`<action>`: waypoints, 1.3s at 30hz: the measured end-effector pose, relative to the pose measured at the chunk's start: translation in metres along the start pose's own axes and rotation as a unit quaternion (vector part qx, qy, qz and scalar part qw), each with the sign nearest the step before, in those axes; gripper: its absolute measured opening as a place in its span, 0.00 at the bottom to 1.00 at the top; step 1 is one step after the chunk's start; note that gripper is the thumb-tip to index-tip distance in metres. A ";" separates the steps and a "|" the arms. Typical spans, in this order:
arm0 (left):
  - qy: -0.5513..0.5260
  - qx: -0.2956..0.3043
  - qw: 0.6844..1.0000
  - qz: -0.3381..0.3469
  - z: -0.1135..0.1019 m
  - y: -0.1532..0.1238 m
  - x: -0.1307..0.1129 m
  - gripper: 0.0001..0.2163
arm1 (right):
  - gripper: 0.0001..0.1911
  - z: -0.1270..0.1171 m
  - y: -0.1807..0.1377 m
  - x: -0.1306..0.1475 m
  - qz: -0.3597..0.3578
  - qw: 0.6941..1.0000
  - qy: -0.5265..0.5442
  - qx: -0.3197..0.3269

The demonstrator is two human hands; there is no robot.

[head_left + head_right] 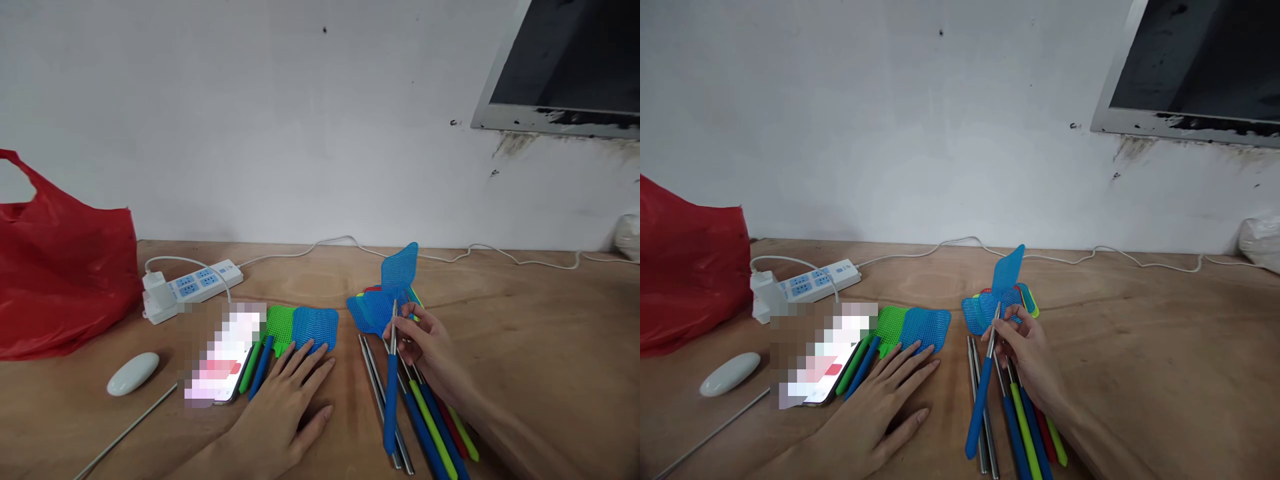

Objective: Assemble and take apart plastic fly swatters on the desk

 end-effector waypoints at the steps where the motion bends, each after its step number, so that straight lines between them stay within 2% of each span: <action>1: -0.008 -0.001 1.000 -0.002 -0.001 0.000 0.000 0.26 | 0.19 0.002 -0.001 -0.001 0.006 0.999 0.036 -0.012; 3: -0.032 -0.008 0.999 -0.016 -0.004 0.001 -0.001 0.25 | 0.19 0.005 -0.003 -0.003 0.023 0.996 0.080 -0.020; 7: -0.128 -0.029 0.990 -0.060 -0.010 0.002 0.000 0.18 | 0.17 0.011 -0.006 -0.010 0.051 0.992 0.113 0.005; 11: -0.249 -0.038 0.961 -0.117 -0.012 -0.002 0.002 0.15 | 0.16 0.015 -0.009 -0.009 0.052 0.991 0.123 0.032; 14: -0.301 -0.014 0.942 -0.148 -0.009 -0.002 0.001 0.14 | 0.15 0.018 -0.014 -0.006 0.040 0.991 0.111 0.063; 19: -0.286 0.029 0.946 -0.153 -0.005 0.001 -0.002 0.11 | 0.13 0.024 -0.021 -0.011 0.026 0.991 0.089 0.092; 25: -0.276 0.049 0.947 -0.157 -0.004 0.000 -0.004 0.16 | 0.11 0.025 -0.024 -0.019 0.014 0.991 0.083 0.107; 30: -0.285 0.042 0.947 -0.141 0.001 -0.002 -0.004 0.19 | 0.10 0.025 -0.024 -0.019 -0.013 0.993 0.079 0.090; 35: -0.286 0.047 0.942 -0.171 0.006 -0.002 -0.005 0.21 | 0.11 0.027 -0.024 -0.020 -0.027 0.994 0.088 0.056; 37: -0.293 0.061 0.937 -0.181 0.006 -0.004 -0.006 0.21 | 0.11 0.018 -0.014 -0.017 -0.035 0.995 0.089 0.021; 39: -0.298 0.072 0.936 -0.174 0.004 -0.005 -0.006 0.21 | 0.13 0.000 0.000 -0.010 -0.074 0.989 0.107 -0.072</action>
Point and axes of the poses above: each hand's wrist, its own y-axis towards the middle knuckle, its own z-axis out of the palm, x = y × z, the point moved 2 cm from there along y, towards the middle knuckle, and after that the axes turned 11 degrees about -z, right-handed, at the moved point
